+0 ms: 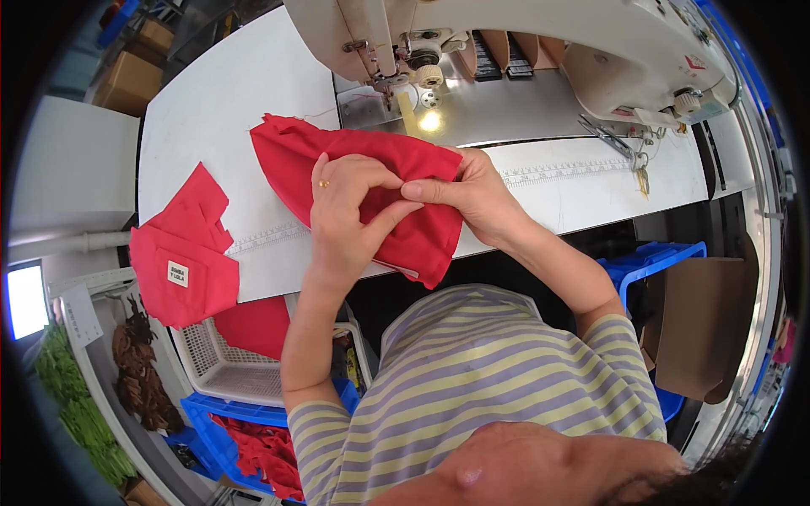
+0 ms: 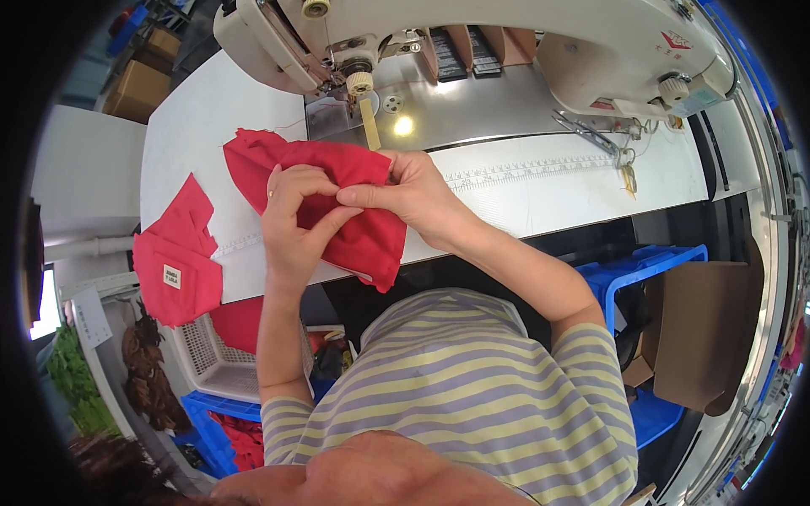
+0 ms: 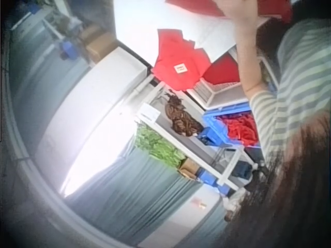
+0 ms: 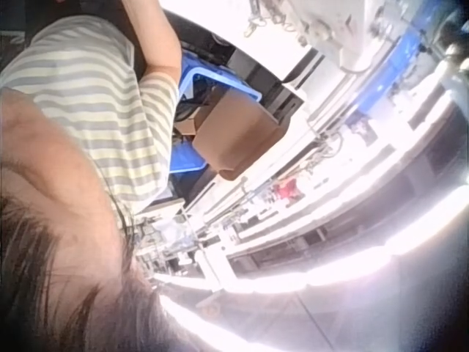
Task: Sewing together pieces of red leather using an industrial sewing machine to form parts of a bag.
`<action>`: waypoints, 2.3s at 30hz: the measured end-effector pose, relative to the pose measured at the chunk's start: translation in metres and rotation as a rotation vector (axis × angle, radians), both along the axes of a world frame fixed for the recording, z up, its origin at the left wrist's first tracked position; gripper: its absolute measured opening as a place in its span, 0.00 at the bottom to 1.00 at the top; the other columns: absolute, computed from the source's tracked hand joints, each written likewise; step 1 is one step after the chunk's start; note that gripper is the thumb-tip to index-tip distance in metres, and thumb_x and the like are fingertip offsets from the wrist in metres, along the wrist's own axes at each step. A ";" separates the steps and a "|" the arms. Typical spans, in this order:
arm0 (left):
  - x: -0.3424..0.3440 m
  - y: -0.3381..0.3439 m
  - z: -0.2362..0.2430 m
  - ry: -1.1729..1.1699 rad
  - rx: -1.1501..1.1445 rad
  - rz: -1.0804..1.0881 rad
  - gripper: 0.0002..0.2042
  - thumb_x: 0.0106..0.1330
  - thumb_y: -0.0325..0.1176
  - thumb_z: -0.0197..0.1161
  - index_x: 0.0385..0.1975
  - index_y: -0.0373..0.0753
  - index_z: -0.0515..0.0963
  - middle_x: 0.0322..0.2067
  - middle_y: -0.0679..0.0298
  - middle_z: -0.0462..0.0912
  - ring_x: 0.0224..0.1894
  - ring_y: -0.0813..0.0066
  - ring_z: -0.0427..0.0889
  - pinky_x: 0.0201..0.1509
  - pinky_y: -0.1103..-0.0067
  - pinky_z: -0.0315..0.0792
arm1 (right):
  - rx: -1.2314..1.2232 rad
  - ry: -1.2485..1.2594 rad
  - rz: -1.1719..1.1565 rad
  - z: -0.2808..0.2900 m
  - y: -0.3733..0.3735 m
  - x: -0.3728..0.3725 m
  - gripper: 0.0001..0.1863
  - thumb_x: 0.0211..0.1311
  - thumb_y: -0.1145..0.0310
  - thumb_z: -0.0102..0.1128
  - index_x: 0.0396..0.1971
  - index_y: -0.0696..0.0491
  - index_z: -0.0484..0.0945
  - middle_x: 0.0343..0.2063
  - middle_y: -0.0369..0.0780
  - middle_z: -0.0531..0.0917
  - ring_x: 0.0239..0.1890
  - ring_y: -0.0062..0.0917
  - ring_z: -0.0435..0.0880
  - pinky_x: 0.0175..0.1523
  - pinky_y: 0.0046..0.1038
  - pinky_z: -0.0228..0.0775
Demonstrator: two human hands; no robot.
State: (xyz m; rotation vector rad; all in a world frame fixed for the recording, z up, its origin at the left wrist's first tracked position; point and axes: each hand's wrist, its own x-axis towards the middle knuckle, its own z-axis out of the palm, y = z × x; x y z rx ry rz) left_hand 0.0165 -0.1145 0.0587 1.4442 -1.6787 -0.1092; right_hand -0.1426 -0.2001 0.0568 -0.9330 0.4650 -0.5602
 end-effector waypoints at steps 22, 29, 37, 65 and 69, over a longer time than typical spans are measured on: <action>0.013 0.019 0.036 0.394 -0.095 -0.017 0.05 0.55 0.21 0.66 0.32 0.36 0.81 0.35 0.64 0.83 0.45 0.71 0.78 0.57 0.72 0.64 | -1.601 0.145 -0.426 0.043 0.010 -0.003 0.16 0.46 0.67 0.70 0.37 0.56 0.80 0.46 0.43 0.78 0.34 0.31 0.81 0.37 0.28 0.74; 0.029 0.024 0.034 -0.089 -0.197 0.084 0.06 0.55 0.21 0.65 0.30 0.39 0.79 0.30 0.64 0.81 0.38 0.68 0.79 0.64 0.66 0.58 | -1.729 0.249 -0.200 0.044 0.001 -0.003 0.15 0.49 0.59 0.67 0.19 0.54 0.75 0.23 0.39 0.75 0.28 0.33 0.78 0.32 0.34 0.70; 0.024 0.024 0.036 0.281 0.073 -0.008 0.05 0.57 0.22 0.66 0.28 0.31 0.76 0.25 0.64 0.76 0.31 0.75 0.73 0.39 0.82 0.67 | -1.625 0.119 0.050 0.037 -0.011 -0.008 0.16 0.52 0.64 0.68 0.18 0.56 0.71 0.18 0.40 0.68 0.22 0.36 0.72 0.28 0.35 0.65; 0.040 0.043 0.041 0.561 0.226 0.074 0.03 0.57 0.21 0.66 0.30 0.30 0.83 0.26 0.67 0.82 0.30 0.85 0.77 0.36 0.87 0.69 | -0.788 0.249 -0.023 0.022 0.009 -0.008 0.07 0.58 0.70 0.64 0.32 0.59 0.84 0.25 0.37 0.84 0.28 0.15 0.77 0.36 0.20 0.69; 0.040 0.042 0.040 0.590 0.215 0.050 0.03 0.56 0.19 0.65 0.30 0.29 0.82 0.25 0.68 0.80 0.30 0.86 0.74 0.37 0.88 0.67 | -0.804 0.251 -0.030 0.022 0.010 -0.008 0.08 0.58 0.71 0.64 0.31 0.60 0.82 0.25 0.37 0.84 0.26 0.14 0.77 0.34 0.19 0.70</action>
